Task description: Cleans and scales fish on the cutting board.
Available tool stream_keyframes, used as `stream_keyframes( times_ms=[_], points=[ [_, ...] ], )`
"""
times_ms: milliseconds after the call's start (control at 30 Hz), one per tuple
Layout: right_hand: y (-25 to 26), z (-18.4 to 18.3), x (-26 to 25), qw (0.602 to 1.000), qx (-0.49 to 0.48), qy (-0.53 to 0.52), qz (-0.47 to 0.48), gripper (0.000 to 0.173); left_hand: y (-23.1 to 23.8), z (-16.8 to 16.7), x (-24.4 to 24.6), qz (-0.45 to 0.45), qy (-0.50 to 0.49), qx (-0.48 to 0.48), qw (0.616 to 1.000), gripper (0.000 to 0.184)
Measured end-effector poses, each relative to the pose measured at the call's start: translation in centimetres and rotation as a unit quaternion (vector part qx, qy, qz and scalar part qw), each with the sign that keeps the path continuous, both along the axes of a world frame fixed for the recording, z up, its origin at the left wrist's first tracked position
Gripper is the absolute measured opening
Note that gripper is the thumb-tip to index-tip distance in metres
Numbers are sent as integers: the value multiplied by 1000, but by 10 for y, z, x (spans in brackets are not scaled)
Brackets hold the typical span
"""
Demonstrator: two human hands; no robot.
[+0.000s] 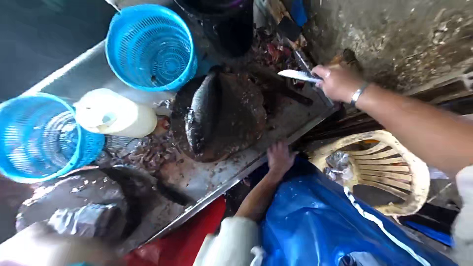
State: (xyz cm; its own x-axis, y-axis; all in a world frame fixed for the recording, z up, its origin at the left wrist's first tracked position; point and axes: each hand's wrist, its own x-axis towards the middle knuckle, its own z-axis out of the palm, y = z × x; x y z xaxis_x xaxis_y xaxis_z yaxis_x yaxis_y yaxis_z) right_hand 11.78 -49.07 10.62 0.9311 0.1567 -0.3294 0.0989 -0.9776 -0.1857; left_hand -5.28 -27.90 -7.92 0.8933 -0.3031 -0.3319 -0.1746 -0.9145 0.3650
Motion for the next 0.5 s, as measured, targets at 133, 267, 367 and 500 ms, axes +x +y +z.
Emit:
stream_keyframes(
  times_ms=[133,267,367,500],
  points=[
    [4,51,60,965,-229,-64,114,23,-110,1,86,-102,16,-54,993,62],
    [-9,22,92,941,-317,7,119,17,-94,29,139,-11,110,-161,981,35],
    [-21,-3,105,954,-270,31,127,18,-56,92,183,-14,22,-196,980,42],
    [-2,-1,137,987,-125,-13,103,27,28,191,239,-59,-235,-328,913,26]
  ],
)
